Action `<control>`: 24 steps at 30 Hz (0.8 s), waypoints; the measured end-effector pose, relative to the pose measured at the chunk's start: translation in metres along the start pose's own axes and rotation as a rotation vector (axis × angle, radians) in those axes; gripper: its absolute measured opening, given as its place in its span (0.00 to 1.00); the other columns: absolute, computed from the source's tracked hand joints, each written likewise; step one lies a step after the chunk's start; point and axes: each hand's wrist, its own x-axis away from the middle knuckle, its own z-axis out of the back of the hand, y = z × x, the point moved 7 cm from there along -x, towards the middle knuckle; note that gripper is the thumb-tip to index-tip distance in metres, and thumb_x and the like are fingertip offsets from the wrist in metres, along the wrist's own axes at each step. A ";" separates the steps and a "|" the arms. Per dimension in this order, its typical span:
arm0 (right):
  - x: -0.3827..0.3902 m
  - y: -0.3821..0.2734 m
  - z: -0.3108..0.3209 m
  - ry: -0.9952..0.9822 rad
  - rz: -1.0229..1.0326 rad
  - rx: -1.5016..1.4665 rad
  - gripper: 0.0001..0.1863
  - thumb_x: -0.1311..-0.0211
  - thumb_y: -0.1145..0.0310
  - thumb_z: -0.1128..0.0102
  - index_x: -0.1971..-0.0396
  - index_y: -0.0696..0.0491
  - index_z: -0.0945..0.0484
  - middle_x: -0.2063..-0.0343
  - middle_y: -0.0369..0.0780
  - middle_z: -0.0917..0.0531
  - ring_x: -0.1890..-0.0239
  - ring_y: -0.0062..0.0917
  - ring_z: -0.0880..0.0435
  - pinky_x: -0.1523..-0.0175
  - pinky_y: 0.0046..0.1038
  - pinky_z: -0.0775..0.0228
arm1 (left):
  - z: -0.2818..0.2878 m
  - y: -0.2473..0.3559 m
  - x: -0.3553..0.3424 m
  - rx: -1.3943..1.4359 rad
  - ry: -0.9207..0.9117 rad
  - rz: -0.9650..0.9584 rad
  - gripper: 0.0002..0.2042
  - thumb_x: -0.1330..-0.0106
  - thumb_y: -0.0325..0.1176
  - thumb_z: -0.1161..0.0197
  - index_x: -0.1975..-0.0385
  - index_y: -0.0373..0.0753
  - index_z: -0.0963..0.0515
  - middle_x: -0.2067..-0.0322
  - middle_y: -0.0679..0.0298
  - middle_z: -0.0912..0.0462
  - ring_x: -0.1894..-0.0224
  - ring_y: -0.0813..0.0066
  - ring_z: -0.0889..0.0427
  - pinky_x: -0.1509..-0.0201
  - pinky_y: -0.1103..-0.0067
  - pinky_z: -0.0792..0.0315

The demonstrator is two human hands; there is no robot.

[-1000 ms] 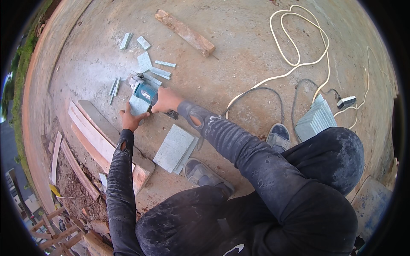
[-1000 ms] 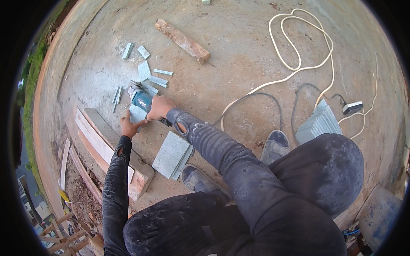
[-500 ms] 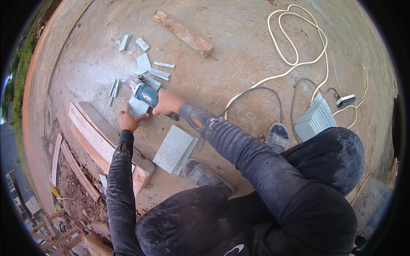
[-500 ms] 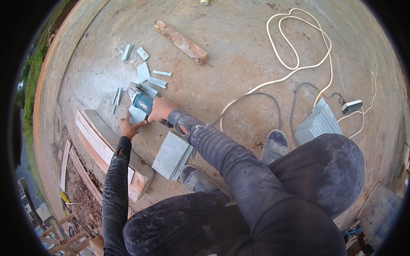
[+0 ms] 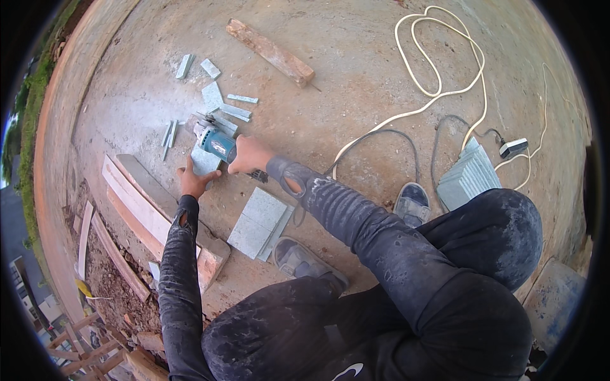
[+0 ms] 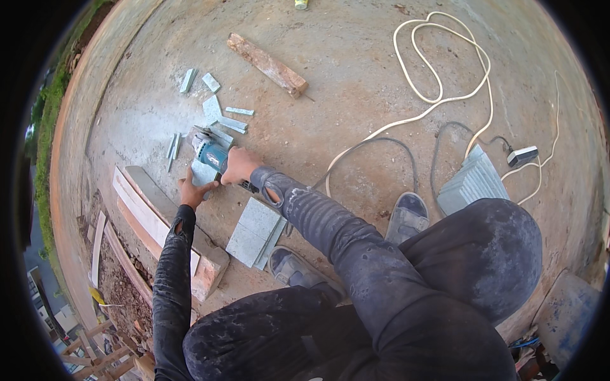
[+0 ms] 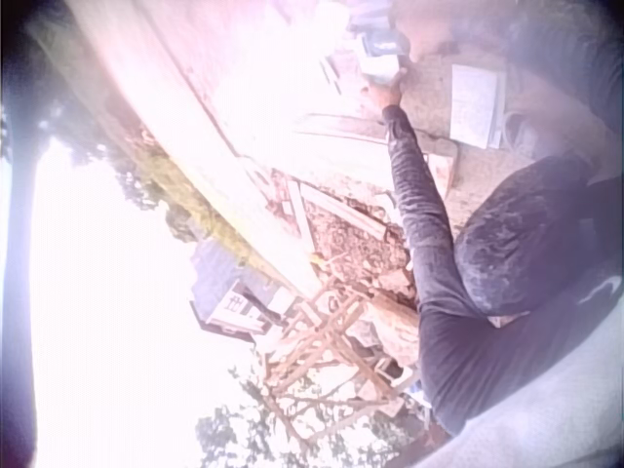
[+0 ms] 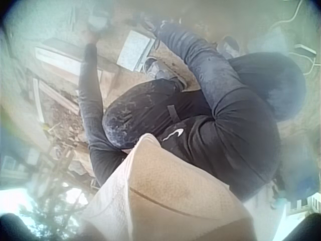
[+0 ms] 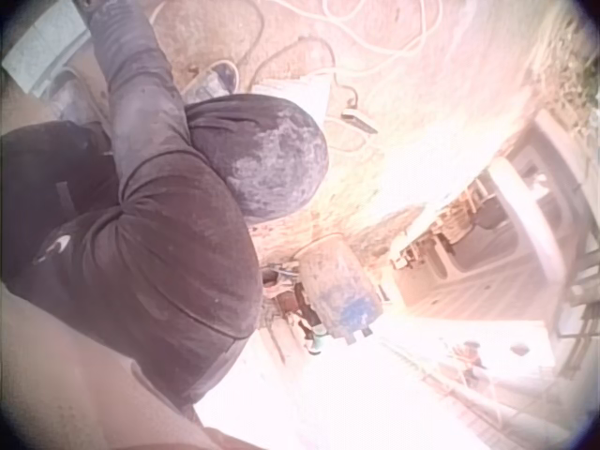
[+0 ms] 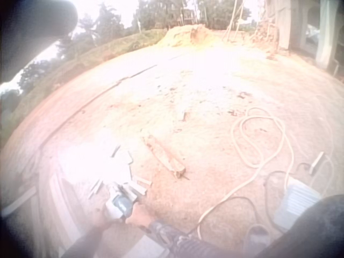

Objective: The person cuts several stone tiles using a power grinder while kneeling on a concrete surface.

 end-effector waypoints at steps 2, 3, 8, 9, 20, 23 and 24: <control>0.000 0.001 -0.001 0.013 0.007 -0.007 0.38 0.65 0.56 0.29 0.53 0.66 0.26 0.57 0.57 0.19 0.53 0.47 0.17 0.49 0.37 0.24 | 0.000 0.001 0.000 -0.011 0.004 -0.011 0.64 0.68 0.63 0.20 0.30 0.37 0.46 0.46 0.38 0.36 0.44 0.40 0.29 0.40 0.63 0.32; 0.000 0.002 -0.001 0.015 -0.002 0.000 0.38 0.65 0.56 0.29 0.53 0.66 0.26 0.57 0.57 0.19 0.53 0.47 0.17 0.49 0.37 0.24 | 0.000 0.000 0.000 0.010 -0.003 0.002 0.64 0.68 0.63 0.20 0.30 0.37 0.46 0.46 0.38 0.36 0.44 0.40 0.29 0.40 0.63 0.32; 0.002 0.002 -0.001 0.013 0.021 -0.005 0.38 0.65 0.56 0.29 0.53 0.66 0.27 0.58 0.57 0.19 0.54 0.46 0.17 0.50 0.37 0.23 | 0.001 0.001 0.001 -0.011 0.005 -0.017 0.64 0.68 0.63 0.20 0.30 0.36 0.46 0.46 0.38 0.36 0.44 0.40 0.29 0.39 0.64 0.32; 0.003 0.002 -0.001 0.004 0.009 0.003 0.38 0.65 0.56 0.29 0.53 0.66 0.27 0.58 0.57 0.19 0.54 0.46 0.17 0.50 0.37 0.23 | 0.001 0.000 0.001 0.005 0.007 -0.010 0.64 0.68 0.62 0.20 0.30 0.36 0.46 0.46 0.38 0.36 0.44 0.40 0.29 0.39 0.64 0.32; 0.012 0.004 0.004 0.016 0.014 0.000 0.37 0.65 0.56 0.28 0.54 0.65 0.25 0.57 0.56 0.18 0.53 0.45 0.17 0.49 0.37 0.23 | 0.001 0.001 0.000 0.002 -0.005 0.002 0.64 0.68 0.62 0.19 0.30 0.35 0.46 0.45 0.38 0.36 0.44 0.42 0.29 0.39 0.65 0.32; 0.012 0.006 0.002 0.006 0.025 0.001 0.37 0.64 0.56 0.29 0.53 0.65 0.26 0.57 0.57 0.19 0.53 0.46 0.18 0.49 0.37 0.24 | 0.001 0.002 0.001 0.005 -0.002 0.008 0.64 0.68 0.61 0.19 0.30 0.35 0.46 0.45 0.39 0.37 0.44 0.42 0.29 0.39 0.66 0.32; 0.013 0.007 0.001 0.001 0.017 0.009 0.37 0.64 0.56 0.29 0.54 0.65 0.26 0.57 0.57 0.19 0.53 0.46 0.18 0.48 0.37 0.24 | 0.001 0.002 0.001 0.020 -0.008 0.020 0.64 0.68 0.61 0.19 0.30 0.36 0.46 0.45 0.39 0.37 0.44 0.43 0.29 0.39 0.66 0.32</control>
